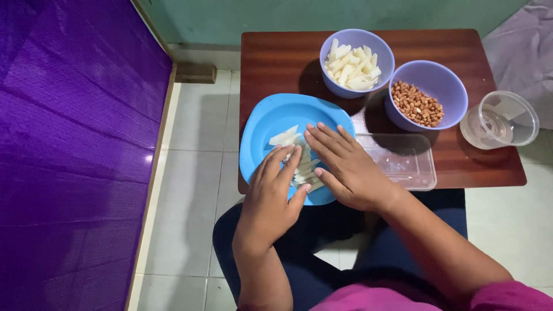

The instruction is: Manually wrapping small nuts or seeds into thin strips of white material on a small table.

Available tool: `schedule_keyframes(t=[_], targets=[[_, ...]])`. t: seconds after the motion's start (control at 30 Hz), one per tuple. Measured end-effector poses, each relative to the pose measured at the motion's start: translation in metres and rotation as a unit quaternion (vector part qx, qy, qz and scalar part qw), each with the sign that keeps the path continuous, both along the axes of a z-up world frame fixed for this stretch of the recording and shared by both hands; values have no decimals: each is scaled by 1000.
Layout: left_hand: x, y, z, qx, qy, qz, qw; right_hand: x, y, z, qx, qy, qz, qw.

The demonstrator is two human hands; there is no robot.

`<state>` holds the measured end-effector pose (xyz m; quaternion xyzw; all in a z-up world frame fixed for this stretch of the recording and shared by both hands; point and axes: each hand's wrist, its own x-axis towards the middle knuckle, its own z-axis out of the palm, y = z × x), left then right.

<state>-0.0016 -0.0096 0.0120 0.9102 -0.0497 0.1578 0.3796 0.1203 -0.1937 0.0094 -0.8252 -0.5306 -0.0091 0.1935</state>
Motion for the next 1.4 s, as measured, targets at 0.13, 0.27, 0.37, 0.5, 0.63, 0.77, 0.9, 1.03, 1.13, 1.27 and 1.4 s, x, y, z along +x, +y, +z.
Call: schedule_keyframes(t=[0.13,0.27,0.37,0.5,0.63,0.77,0.9,1.03,1.13,1.27,1.4], targets=[[-1,-4,5,4,14,-3,1000,-1,-2,-7,-24,16,-1,1000],[-1,-4,8,-9,54,-15,998,-3,-2,-7,-46,22,-5,999],[-1,-4,2,-3,67,-17,998,-2,-4,-11,-63,23,-8,998],[-1,-2,-3,10,73,-22,997,-2,-4,-11,-74,24,-10,997],[-1,-2,-5,12,67,-21,997,-4,-2,-7,-82,22,-6,996],[-2,-2,-8,19,64,-22,998,-7,-3,-5,-83,23,-9,996],[-3,-1,-7,26,59,-22,998,-7,-3,-5,-84,19,-7,996],[-6,-1,-6,16,62,-19,998,-8,-4,-6,-85,17,-3,996],[-5,0,-6,10,75,-23,997,-7,-3,-7,-86,17,-9,996],[-4,-1,-8,19,63,-20,998,-6,-5,-9,-86,4,-9,996],[-5,-1,-9,15,66,-18,998,-7,-4,-7,-84,5,-9,996]])
